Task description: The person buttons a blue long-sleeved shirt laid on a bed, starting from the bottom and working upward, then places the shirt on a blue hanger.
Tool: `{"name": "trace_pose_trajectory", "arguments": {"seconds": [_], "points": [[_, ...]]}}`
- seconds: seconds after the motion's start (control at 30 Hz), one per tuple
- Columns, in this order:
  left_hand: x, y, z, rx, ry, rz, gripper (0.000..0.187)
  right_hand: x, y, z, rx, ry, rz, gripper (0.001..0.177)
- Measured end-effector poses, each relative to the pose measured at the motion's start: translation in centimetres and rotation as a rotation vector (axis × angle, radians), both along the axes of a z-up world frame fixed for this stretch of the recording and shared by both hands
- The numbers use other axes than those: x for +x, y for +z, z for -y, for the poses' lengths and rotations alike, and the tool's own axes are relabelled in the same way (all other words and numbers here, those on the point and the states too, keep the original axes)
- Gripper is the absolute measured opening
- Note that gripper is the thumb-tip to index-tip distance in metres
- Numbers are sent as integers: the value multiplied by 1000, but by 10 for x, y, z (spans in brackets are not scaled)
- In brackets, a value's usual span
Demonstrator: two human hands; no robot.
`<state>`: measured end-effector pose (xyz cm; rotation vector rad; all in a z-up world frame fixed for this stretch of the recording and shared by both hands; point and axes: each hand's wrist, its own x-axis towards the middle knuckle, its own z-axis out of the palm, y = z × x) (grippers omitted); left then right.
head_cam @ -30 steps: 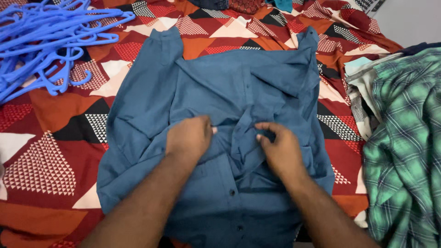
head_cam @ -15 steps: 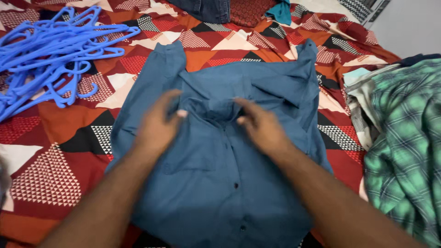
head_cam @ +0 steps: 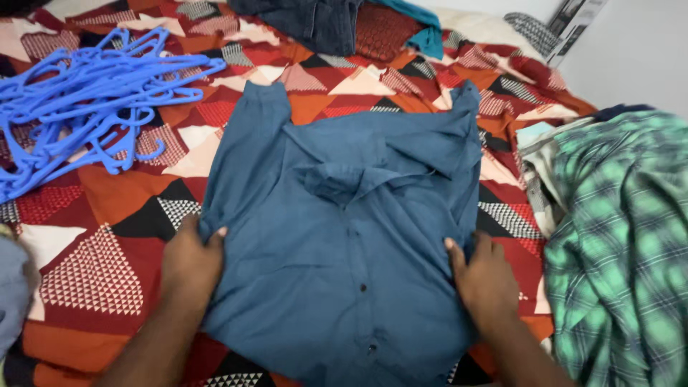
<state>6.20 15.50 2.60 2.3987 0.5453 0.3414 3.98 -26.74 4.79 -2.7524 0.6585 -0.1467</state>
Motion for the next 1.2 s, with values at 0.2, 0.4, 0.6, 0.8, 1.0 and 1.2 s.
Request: {"name": "trace_pose_trajectory", "arguments": {"seconds": [0.2,0.4,0.6,0.8,1.0,1.2], "points": [[-23,-5,-24,11,29,-10,43,-17,-26,23,24,53,18,63],[-50,-7,-60,93,55,-39,42,-31,-32,45,119,46,-89,60],[-55,-4,-67,34,96,27,42,-45,-43,51,123,123,-48,62],[-55,-20,-70,-1104,3,406,48,-44,-28,40,44,185,246,60],[-84,7,-59,-1133,297,-4,60,-67,50,-26,214,369,373,37],[-90,12,-27,-1121,-192,20,58,-119,66,-116,375,876,252,30]]}}
